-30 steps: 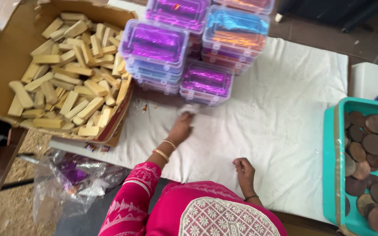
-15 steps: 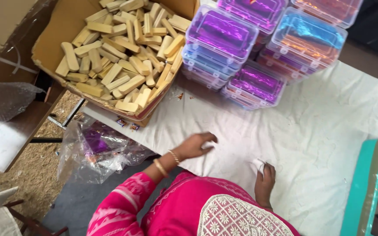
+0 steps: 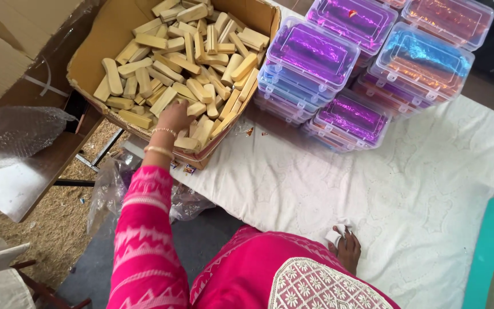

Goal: The recorder is packaging small wooden blocks and other items into plastic containers and foil wrap at a workstation.

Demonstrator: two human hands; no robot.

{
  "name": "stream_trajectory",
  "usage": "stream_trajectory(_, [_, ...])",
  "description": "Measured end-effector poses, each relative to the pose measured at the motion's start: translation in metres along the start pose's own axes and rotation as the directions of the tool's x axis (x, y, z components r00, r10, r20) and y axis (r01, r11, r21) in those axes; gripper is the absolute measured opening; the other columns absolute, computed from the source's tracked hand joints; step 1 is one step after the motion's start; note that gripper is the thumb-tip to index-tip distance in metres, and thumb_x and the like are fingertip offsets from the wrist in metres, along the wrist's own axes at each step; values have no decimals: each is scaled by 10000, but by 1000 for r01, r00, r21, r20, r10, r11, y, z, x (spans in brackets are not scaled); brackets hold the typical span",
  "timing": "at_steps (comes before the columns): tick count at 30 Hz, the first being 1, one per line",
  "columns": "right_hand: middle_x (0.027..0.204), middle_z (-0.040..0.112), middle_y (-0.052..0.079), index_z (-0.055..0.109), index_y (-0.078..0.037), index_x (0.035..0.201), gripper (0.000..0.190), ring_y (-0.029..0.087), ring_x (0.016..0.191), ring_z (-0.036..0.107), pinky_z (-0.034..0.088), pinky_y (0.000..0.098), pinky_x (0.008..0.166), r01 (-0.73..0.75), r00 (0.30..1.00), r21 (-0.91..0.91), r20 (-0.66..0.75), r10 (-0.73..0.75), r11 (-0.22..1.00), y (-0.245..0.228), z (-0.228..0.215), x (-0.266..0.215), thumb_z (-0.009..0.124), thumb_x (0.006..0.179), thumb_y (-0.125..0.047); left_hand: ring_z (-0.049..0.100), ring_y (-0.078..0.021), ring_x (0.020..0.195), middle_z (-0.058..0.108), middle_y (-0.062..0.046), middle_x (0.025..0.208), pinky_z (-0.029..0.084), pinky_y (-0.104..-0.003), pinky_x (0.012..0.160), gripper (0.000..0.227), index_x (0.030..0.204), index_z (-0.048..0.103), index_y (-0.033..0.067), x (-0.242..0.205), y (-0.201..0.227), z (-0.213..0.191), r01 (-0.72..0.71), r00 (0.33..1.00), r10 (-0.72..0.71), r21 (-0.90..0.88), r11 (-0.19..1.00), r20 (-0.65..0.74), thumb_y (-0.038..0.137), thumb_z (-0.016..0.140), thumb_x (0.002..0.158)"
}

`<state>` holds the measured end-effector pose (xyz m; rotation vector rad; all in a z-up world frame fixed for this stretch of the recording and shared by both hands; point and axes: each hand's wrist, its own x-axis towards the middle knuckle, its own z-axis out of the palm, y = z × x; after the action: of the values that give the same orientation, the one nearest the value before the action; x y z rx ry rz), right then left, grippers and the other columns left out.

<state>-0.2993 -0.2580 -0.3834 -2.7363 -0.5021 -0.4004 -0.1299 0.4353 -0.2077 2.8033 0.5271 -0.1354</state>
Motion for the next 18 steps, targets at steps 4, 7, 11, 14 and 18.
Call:
stream_trajectory(4, [1413, 557, 135, 585, -134, 1396, 435, 307, 1333, 446, 326, 480, 1172, -46, 994, 34, 102, 42, 998, -22, -24, 15, 472, 1027, -336, 577, -415, 1186, 615, -197, 1263, 534, -531, 893, 603, 1239, 648, 95, 52, -32, 62, -4, 999, -1, 165, 986, 33, 353, 856, 735])
stream_trajectory(7, [1398, 544, 161, 590, -167, 1404, 420, 299, 1338, 449, 309, 476, 1179, -50, 994, 30, 100, 47, 998, -24, -28, 17, 462, 1039, -331, 617, -390, 1184, 653, -171, 1281, 548, -494, 914, 363, 1122, 725, 76, 59, -34, 70, -4, 1000, 1, 269, 963, 8, 198, 768, 783])
stream_trajectory(11, [1373, 556, 134, 585, -207, 1413, 426, 294, 1323, 460, 329, 459, 1169, -63, 994, 14, 91, 61, 998, -24, -25, 16, 508, 1016, -340, 701, -364, 1085, 746, -188, 1160, 555, -421, 953, 591, 1237, 717, 77, 33, -13, 20, -60, 945, 83, -82, 995, 316, 407, 746, 748])
stream_trajectory(14, [1376, 560, 134, 587, -218, 1410, 437, 294, 1312, 467, 341, 454, 1155, -46, 996, -2, 71, 46, 999, -22, -23, 15, 536, 993, -340, 708, -320, 1041, 724, -156, 1139, 552, -384, 932, 715, 1239, 720, 20, 42, -36, 31, 168, 891, -11, -306, 937, 454, 622, 680, 855])
stream_trajectory(18, [1359, 566, 135, 599, -218, 1384, 436, 280, 1310, 470, 351, 458, 1144, -55, 995, -65, 80, 60, 996, -25, -23, 18, 562, 970, -350, 712, -422, 1047, 763, -226, 1083, 592, -453, 910, 926, 1088, 900, 11, 66, -70, 38, 291, 922, -149, -388, 875, 357, 777, 384, 1017])
